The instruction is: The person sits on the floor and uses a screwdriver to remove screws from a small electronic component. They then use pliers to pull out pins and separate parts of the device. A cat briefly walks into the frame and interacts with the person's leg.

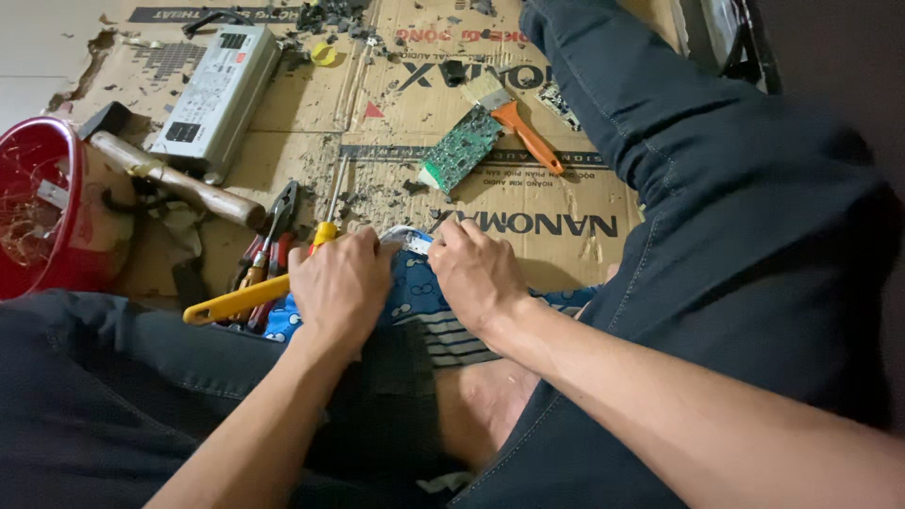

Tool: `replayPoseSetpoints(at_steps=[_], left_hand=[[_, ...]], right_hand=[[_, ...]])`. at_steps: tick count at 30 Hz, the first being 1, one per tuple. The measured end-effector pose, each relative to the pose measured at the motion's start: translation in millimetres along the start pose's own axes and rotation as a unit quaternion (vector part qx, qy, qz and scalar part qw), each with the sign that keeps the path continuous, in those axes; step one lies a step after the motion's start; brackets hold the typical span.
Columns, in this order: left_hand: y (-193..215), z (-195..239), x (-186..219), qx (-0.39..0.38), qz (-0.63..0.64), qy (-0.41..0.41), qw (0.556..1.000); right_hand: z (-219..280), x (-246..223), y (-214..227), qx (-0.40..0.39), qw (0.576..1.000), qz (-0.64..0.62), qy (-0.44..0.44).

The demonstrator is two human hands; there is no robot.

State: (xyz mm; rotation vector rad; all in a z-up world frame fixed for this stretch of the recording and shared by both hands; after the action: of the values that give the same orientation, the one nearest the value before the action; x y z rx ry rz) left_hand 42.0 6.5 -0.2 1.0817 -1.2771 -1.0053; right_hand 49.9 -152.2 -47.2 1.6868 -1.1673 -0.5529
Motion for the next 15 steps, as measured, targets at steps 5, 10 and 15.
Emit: replayPoseSetpoints(at_steps=[5,10,15], left_hand=[[13.9,11.9,12.9,0.0,0.013,-0.03,0.999],[-2.0,8.3,10.9,0.043,0.003,-0.052,0.998],[-21.1,6.0,-4.3,0.117,-0.024,-0.12,0.986]], right_hand=[[-3.6,-2.7,19.4,-0.021,0.999,-0.028,-0.006],[-1.3,-0.4,7.5,-0.033,0.997,-0.062,-0.023],[-3.7,-3.0,11.7,-0.051,0.998,-0.024,-0.015]])
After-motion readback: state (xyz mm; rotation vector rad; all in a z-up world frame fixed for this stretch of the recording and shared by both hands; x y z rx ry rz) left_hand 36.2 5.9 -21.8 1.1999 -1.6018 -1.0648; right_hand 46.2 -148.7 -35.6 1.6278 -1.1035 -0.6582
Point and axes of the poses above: each hand's wrist, its own z-axis away from the middle knuckle, its own y-axis out of the back of the hand, x = y × z, the point moved 4 cm from there along -z, towards the middle knuckle, and after that the axes turned 11 degrees about z, right-handed, at the moved point
